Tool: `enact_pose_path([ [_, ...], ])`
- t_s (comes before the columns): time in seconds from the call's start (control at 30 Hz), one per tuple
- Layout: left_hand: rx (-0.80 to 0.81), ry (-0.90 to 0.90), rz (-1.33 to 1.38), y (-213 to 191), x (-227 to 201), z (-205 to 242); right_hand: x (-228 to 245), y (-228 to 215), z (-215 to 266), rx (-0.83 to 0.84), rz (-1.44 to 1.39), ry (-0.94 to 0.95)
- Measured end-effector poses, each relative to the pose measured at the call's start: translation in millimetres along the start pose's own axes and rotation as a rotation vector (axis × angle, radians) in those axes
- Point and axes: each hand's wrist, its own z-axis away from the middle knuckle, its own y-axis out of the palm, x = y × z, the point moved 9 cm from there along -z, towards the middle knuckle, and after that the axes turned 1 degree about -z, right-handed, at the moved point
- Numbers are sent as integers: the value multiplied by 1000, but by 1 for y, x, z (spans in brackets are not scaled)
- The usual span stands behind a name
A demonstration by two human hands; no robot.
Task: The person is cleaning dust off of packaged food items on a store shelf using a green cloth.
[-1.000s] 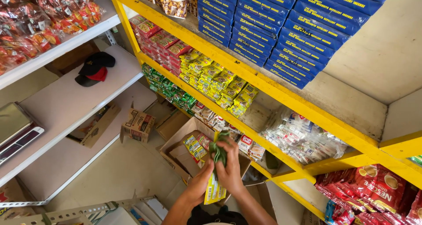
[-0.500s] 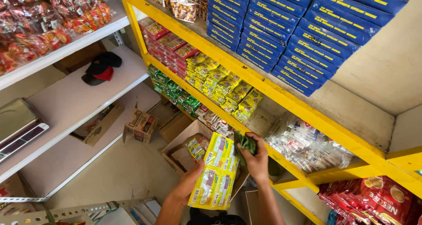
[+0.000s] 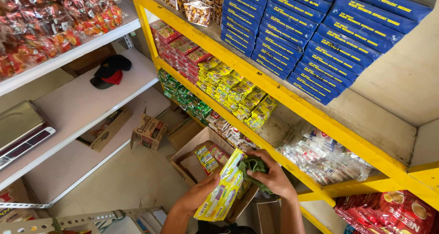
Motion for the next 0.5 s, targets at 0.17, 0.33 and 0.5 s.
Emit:
enact_pose_path([
  [0.17, -71, -50, 18, -10, 15, -2, -10, 6, -6, -49, 73, 43],
  [0.33, -30, 62, -6, -22, 6, -9, -2, 19, -8, -64, -36, -14],
  [0.5, -148, 7, 107, -32, 1, -2, 7, 31, -3, -8, -9, 41],
])
